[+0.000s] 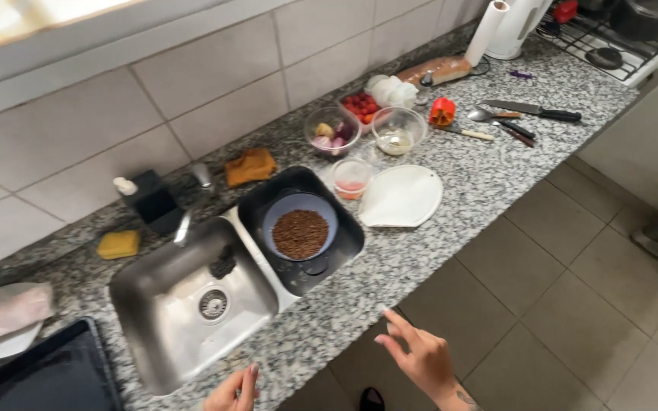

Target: The person peels the outer layers off several red and white onions using a knife over a kitchen sink. The onion skins are discarded into the sink, and the peeled onions are placed on a cutting board.

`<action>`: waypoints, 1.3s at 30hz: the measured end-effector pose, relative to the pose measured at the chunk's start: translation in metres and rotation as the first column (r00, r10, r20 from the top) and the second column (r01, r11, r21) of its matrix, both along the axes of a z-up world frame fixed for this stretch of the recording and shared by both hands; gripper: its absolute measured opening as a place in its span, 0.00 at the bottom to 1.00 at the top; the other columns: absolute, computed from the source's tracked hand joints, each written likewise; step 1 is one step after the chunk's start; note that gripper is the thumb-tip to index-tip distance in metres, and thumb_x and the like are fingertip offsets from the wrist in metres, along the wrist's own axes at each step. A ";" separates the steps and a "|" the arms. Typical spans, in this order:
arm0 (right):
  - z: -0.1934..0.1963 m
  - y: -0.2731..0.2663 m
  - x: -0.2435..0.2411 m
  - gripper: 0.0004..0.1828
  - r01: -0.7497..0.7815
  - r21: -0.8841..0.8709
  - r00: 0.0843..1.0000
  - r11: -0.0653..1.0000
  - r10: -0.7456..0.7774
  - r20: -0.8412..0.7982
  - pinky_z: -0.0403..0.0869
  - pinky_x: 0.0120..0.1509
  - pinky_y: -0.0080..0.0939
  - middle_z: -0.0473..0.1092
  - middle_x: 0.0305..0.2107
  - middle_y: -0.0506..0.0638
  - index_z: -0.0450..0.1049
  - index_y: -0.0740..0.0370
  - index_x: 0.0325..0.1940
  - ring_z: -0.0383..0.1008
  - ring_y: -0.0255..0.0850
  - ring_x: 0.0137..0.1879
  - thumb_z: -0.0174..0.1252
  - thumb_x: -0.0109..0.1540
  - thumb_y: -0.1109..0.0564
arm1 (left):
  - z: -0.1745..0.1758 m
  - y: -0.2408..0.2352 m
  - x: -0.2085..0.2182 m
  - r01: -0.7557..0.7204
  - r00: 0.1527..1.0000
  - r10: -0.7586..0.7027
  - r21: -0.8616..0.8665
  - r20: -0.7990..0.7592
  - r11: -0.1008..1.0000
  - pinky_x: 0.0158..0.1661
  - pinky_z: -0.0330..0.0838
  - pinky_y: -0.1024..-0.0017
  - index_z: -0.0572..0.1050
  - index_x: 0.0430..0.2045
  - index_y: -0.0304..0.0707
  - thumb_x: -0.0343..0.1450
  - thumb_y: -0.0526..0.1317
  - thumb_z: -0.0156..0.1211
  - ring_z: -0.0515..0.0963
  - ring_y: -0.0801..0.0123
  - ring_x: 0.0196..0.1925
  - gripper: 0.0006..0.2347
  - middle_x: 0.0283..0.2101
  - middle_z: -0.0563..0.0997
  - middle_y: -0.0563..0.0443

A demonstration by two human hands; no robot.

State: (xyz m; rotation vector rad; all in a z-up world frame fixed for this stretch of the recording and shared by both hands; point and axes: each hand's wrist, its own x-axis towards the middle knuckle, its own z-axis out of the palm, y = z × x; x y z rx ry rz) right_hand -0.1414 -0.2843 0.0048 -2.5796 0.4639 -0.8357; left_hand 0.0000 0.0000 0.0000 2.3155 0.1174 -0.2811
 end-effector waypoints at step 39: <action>-0.018 -0.569 0.171 0.21 -0.279 0.217 0.899 0.935 0.334 -0.282 0.62 0.63 0.46 0.69 0.51 0.45 0.69 0.52 0.55 0.65 0.42 0.59 0.53 0.57 0.53 | -0.067 -0.522 0.064 0.299 0.913 -0.404 0.575 0.060 0.762 0.52 0.57 0.47 0.70 0.46 0.62 0.62 0.49 0.58 0.65 0.63 0.58 0.18 0.57 0.67 0.65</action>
